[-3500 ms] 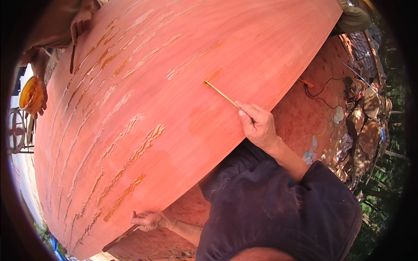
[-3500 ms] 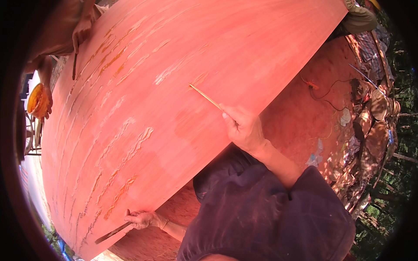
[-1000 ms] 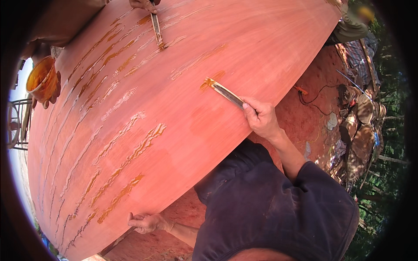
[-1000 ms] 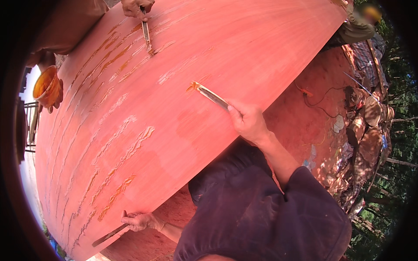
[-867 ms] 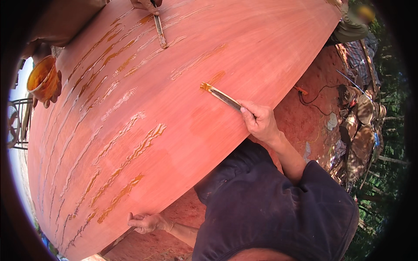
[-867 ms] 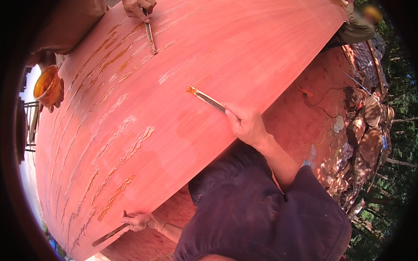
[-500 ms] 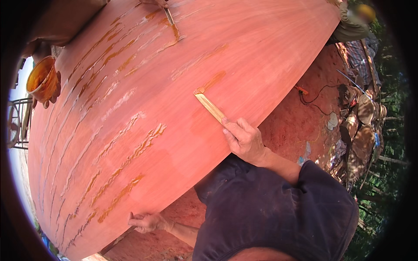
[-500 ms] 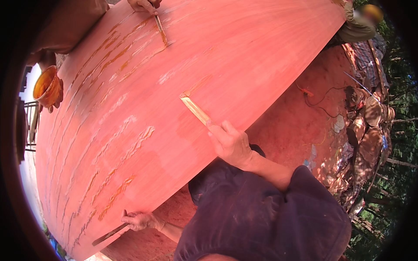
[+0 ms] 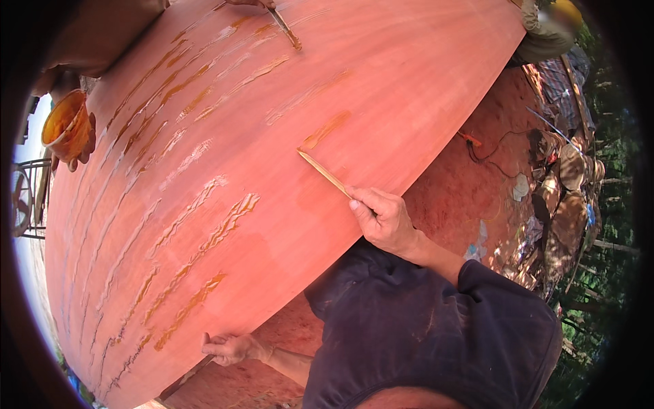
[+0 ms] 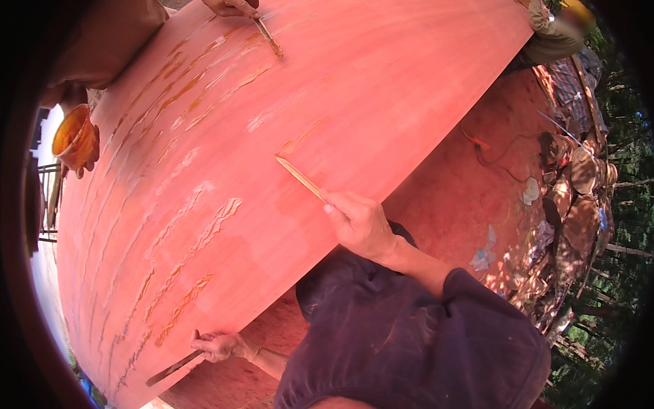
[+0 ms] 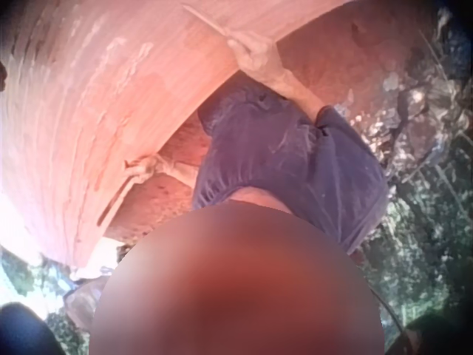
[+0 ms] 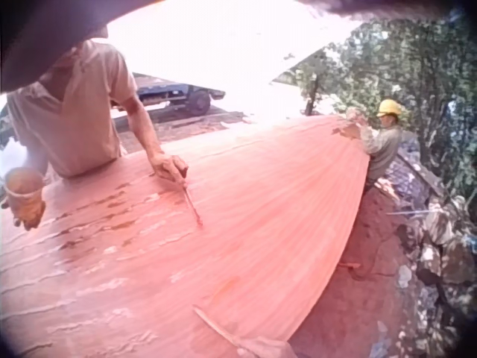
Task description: The person uses a small metal spatula to spread a viscous orange substance in horizontal lines across a large pinkish-red board. A second person works alongside on the same board, also applying the substance. The camera wearer repeatedly dips the spatula into a container and continues spreading the material across the surface.
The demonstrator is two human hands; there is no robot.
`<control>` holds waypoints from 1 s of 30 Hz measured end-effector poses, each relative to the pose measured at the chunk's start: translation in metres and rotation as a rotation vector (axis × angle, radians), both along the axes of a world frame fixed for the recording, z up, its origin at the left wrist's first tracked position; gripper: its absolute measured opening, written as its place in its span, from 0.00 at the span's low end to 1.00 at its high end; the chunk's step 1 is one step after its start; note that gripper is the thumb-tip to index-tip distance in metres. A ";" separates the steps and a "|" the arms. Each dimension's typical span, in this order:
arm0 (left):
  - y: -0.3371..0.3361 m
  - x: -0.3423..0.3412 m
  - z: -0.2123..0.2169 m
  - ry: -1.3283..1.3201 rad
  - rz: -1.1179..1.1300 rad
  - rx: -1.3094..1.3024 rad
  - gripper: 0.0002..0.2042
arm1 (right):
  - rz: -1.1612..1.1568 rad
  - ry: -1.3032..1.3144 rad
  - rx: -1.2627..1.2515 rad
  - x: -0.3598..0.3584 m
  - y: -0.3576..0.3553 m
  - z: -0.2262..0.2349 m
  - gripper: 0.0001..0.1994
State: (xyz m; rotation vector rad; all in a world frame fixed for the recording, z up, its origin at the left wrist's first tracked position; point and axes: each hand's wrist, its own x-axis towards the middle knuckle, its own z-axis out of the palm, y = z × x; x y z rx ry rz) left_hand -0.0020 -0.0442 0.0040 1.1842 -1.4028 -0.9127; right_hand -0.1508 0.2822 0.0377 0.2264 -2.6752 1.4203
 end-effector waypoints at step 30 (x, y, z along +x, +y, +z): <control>-0.002 -0.002 0.000 -0.014 0.012 0.005 0.21 | -0.162 0.066 0.177 -0.018 0.011 -0.007 0.11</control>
